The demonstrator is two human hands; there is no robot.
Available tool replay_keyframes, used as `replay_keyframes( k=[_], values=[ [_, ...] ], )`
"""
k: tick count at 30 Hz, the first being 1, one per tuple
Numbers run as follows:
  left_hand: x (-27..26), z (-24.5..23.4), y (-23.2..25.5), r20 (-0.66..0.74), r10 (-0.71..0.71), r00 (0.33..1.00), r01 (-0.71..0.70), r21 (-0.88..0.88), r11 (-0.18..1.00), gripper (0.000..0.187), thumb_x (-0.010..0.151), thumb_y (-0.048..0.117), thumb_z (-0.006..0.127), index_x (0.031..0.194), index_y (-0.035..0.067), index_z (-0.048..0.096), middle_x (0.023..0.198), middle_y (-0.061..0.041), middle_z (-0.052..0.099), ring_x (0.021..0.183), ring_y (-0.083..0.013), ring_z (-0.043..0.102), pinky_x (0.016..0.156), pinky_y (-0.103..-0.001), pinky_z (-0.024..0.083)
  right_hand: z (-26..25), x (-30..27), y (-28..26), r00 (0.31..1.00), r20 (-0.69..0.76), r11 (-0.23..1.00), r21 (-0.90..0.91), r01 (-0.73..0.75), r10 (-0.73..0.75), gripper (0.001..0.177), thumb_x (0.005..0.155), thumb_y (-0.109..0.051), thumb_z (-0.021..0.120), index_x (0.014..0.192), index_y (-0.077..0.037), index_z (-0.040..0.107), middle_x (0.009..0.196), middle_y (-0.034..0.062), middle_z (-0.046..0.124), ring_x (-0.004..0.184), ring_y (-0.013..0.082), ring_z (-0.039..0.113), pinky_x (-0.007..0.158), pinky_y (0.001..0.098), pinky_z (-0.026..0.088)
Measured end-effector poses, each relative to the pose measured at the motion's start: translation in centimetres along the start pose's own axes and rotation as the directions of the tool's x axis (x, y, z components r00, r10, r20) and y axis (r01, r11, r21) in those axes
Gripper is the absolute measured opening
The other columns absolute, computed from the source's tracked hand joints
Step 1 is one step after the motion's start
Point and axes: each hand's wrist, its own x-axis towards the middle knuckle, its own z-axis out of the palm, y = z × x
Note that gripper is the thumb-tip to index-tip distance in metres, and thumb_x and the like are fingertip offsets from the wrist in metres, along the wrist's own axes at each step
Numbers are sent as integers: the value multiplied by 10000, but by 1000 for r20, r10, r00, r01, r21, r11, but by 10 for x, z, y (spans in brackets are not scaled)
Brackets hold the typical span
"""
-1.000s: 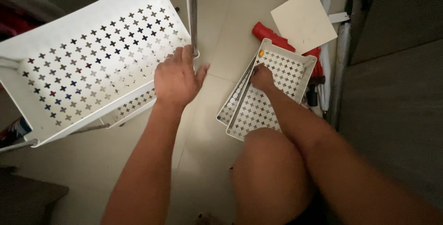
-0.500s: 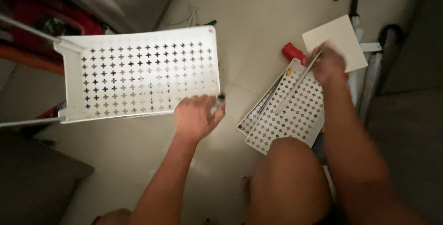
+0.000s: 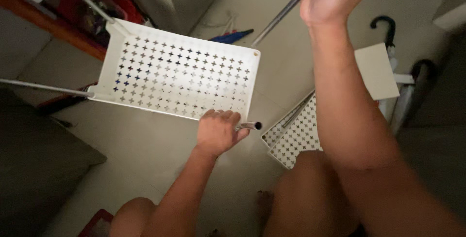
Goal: The person assembles a white perforated plastic shelf by inserting metal rods into the side panels and connecting the components. They handle the plastic panels and metal rods, aligning and securing them together to form the shelf structure.
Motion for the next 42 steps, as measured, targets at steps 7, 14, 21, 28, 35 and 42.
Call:
replay_keyframes(
  k=[7,14,21,28,35,42],
  values=[
    [-2,5,-2,10,-33,999,33,-14,999,379,861,515,694,825,137,683,803,-39,710,757,-228,701,745,-413,538,8,-13,11,995,92,985,-168,-33,49,483,1190,-333,405,795,-56,412,614,59,354,469,164,296,430,320,242],
    [-3,10,-5,48,-42,998,44,-51,998,415,844,551,684,834,136,677,823,-41,716,808,-222,703,769,-416,526,23,-33,2,990,143,962,-270,48,-10,497,1208,-395,381,832,-70,403,602,46,348,437,163,306,409,334,297],
    [1,8,-4,149,-28,988,37,-61,997,410,905,550,625,870,145,680,841,-46,709,822,-228,697,804,-422,515,44,-60,0,860,505,908,-325,266,-72,460,1137,-456,387,826,-117,385,547,17,344,374,136,325,382,305,331],
    [4,11,-6,215,11,977,9,-95,995,431,946,548,599,870,132,684,809,-68,695,781,-223,687,749,-414,515,49,-32,24,899,379,902,-429,-40,220,430,1149,-387,426,849,-80,396,613,43,355,426,140,300,386,307,290],
    [9,-1,-4,153,26,988,1,-175,985,350,913,514,632,917,171,696,884,-46,707,867,-247,681,802,-431,510,47,-34,24,921,346,897,-441,-6,177,398,1131,-342,421,851,-66,358,601,28,361,442,135,338,407,324,345],
    [34,-9,-5,404,-31,914,97,-144,985,382,921,536,590,1039,183,676,955,-45,689,927,-227,677,817,-430,508,53,-10,-36,820,303,375,-920,118,485,333,1052,-189,414,986,31,656,1003,160,695,939,262,657,898,413,539]
  ],
)
